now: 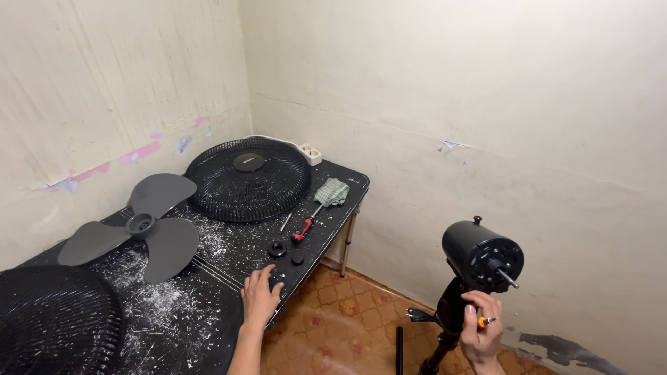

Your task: The person uses a screwdriver to tighten screws on the motor housing of a standing fan. They then attach the front wire cage to the motor assembly and wipe the cage with a cloth. The fan blades and rear cage remain on the table.

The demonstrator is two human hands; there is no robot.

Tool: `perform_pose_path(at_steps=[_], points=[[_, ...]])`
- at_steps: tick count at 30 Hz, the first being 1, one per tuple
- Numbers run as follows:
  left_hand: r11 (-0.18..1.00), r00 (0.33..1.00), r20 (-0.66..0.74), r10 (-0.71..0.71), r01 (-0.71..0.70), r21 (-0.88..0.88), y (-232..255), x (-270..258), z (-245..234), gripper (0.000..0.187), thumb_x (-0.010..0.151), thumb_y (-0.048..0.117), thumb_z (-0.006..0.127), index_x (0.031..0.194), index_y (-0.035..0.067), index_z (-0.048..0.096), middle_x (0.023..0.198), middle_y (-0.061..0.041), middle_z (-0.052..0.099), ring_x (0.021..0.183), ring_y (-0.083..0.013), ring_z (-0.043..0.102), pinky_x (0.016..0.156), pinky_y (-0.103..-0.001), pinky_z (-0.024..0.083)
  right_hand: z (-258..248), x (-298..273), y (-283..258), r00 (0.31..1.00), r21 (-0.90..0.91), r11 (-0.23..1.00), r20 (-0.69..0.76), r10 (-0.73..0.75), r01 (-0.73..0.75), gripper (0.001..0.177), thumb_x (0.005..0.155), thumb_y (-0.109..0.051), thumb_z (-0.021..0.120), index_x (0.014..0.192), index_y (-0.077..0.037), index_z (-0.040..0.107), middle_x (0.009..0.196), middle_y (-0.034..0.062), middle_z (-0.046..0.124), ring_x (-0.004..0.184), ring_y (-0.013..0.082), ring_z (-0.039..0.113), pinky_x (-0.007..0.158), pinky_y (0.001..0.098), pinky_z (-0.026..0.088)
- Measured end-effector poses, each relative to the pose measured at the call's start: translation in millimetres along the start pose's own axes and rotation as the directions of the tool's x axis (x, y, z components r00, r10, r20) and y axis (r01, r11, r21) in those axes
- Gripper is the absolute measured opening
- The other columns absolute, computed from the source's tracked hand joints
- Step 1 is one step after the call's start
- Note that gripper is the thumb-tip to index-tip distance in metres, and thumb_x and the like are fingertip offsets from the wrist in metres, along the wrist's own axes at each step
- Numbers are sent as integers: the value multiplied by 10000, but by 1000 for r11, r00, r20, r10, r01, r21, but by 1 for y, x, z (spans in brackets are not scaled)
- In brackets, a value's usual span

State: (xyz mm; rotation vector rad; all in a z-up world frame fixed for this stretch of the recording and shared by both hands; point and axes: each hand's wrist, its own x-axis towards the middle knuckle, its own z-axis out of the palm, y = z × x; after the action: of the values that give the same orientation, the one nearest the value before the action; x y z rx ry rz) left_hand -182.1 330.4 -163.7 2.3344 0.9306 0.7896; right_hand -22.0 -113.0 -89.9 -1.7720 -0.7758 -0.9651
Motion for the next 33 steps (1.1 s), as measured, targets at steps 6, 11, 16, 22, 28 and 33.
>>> perform_pose_path(at_steps=[6, 11, 16, 22, 28, 33], points=[[1000, 1000, -21, 17, -17, -2, -9, 2, 8, 493, 840, 330, 776, 1308, 237, 652, 1175, 12, 642, 1175, -235, 565, 1049, -443, 420, 11, 2, -12, 1000, -22, 1000, 21, -3, 4, 165, 927, -106, 557, 1005, -41, 687, 1130, 112, 675, 1053, 263, 583, 952, 378, 462], [998, 999, -27, -22, 23, 63, 6, 3, 2, 377, 832, 394, 771, 1194, 300, 724, 1151, 14, 629, 1148, -232, 559, 996, -451, 416, 24, 3, -31, 991, -126, 987, -68, -114, 104, 164, 919, -102, 565, 986, -55, 707, 1220, 130, 649, 1180, 323, 547, 1064, 420, 432], [995, 998, -17, -59, 60, 83, 20, 2, -4, 172, 870, 388, 727, 1023, 353, 796, 1092, 65, 645, 1113, -202, 567, 955, -429, 409, 25, 9, -34, 981, -133, 979, -99, -167, 154, 196, 926, -112, 548, 1012, -42, 710, 1316, 163, 627, 1331, 358, 535, 1140, 434, 416], [999, 997, -60, -38, 37, -14, 19, 2, -6, 132, 875, 354, 717, 942, 290, 812, 967, 76, 724, 1024, -184, 617, 910, -396, 419, 27, 3, -27, 993, -68, 995, -89, -80, 74, 190, 958, -119, 545, 1015, -39, 707, 1296, 158, 644, 1384, 348, 539, 1161, 432, 432], [987, 995, -94, -44, 29, -156, 16, 2, -7, 149, 853, 349, 742, 932, 240, 806, 858, 30, 762, 879, -182, 681, 860, -375, 455, 25, 1, -24, 992, -50, 993, -68, -110, 107, 187, 989, -130, 540, 1009, -34, 700, 1268, 163, 657, 1395, 358, 544, 1199, 455, 415], [946, 985, -120, -123, 80, -315, 15, 1, -10, 169, 874, 302, 743, 991, 200, 810, 906, -58, 761, 837, -237, 719, 800, -358, 548, 16, -2, -18, 992, -30, 994, -60, -110, 108, 169, 966, -98, 538, 980, -37, 694, 1250, 165, 661, 1345, 339, 568, 1169, 440, 435]])
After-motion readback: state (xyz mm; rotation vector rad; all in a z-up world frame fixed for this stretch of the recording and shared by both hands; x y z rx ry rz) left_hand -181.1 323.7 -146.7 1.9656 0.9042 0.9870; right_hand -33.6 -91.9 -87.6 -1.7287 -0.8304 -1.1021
